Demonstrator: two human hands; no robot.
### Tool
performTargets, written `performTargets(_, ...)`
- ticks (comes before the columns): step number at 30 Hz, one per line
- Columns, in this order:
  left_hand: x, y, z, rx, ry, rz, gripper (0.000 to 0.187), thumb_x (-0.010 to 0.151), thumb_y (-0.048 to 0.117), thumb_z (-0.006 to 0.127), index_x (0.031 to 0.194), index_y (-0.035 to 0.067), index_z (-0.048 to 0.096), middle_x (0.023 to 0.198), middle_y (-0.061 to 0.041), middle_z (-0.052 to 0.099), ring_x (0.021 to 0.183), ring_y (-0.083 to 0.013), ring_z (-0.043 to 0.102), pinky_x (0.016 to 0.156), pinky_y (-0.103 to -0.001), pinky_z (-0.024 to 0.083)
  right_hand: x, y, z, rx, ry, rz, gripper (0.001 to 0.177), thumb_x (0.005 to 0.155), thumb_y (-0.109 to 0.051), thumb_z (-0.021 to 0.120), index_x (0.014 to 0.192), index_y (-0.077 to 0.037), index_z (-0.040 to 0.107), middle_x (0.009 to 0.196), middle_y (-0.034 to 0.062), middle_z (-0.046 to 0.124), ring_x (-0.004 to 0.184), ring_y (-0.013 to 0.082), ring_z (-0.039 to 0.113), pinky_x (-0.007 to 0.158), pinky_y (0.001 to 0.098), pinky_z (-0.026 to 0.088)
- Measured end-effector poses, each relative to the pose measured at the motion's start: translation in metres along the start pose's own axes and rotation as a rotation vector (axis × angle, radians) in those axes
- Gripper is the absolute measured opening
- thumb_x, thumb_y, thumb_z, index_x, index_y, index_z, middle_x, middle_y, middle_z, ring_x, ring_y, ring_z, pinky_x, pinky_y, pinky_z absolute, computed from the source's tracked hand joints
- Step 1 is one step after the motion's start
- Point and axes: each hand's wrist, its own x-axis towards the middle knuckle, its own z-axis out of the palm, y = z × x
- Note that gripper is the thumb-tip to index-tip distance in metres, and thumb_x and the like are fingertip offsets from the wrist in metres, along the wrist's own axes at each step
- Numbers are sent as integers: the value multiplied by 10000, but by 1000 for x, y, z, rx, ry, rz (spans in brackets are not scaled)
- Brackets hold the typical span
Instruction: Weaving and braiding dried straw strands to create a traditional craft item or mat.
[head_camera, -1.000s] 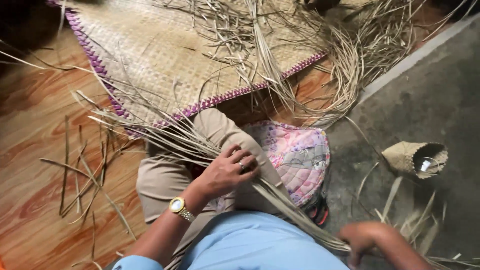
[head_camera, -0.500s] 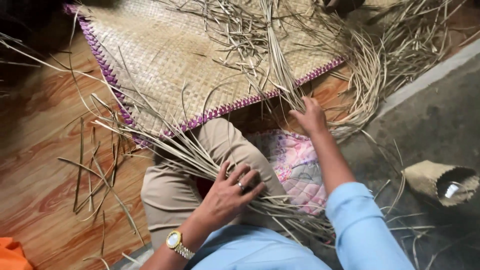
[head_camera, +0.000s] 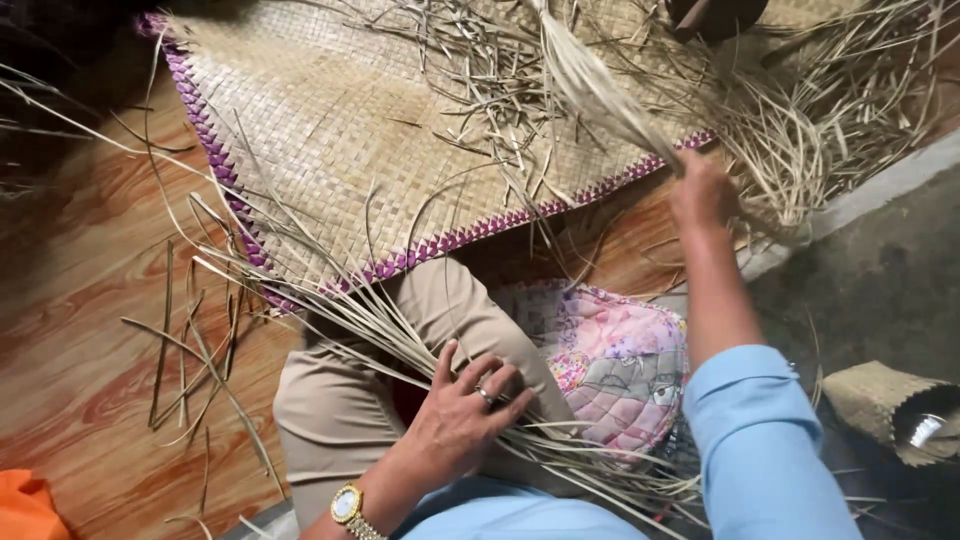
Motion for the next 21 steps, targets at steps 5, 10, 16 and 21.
performTargets(5,25,-11,-38,-260,-25,32,837,709,825,519,1140,135,719,1115,-120,688,1099,-370,610,1024,-733,219,3,-33,-7,-313,-295,-91,901,818,-428,819,1515,-62,380,1378,237,539,1265,416,509,1076,586,364)
performTargets(10,69,-99,-11,98,-54,-103,517,880,652,568,1153,224,669,1117,-55,718,1163,-276,636,1050,-735,304,-32,-40,106,222,218,-822,537,783,-165,863,1236,48,668,1205,286,641,1199,458,577,1063,528,447)
performTargets(16,89,-156,-25,259,-326,-425,578,931,694,460,1308,273,581,1195,-113,669,1272,-333,554,1088,-771,227,-79,-60,165,500,90,-831,327,875,-73,721,1198,-124,706,1205,90,682,1190,298,631,1035,421,491)
performTargets(21,39,-176,-48,378,-284,-782,599,864,629,656,1320,241,631,1229,-193,653,1296,-432,537,985,-745,369,-14,16,156,552,336,-644,476,755,153,531,980,-201,756,953,3,715,976,247,683,954,389,510)
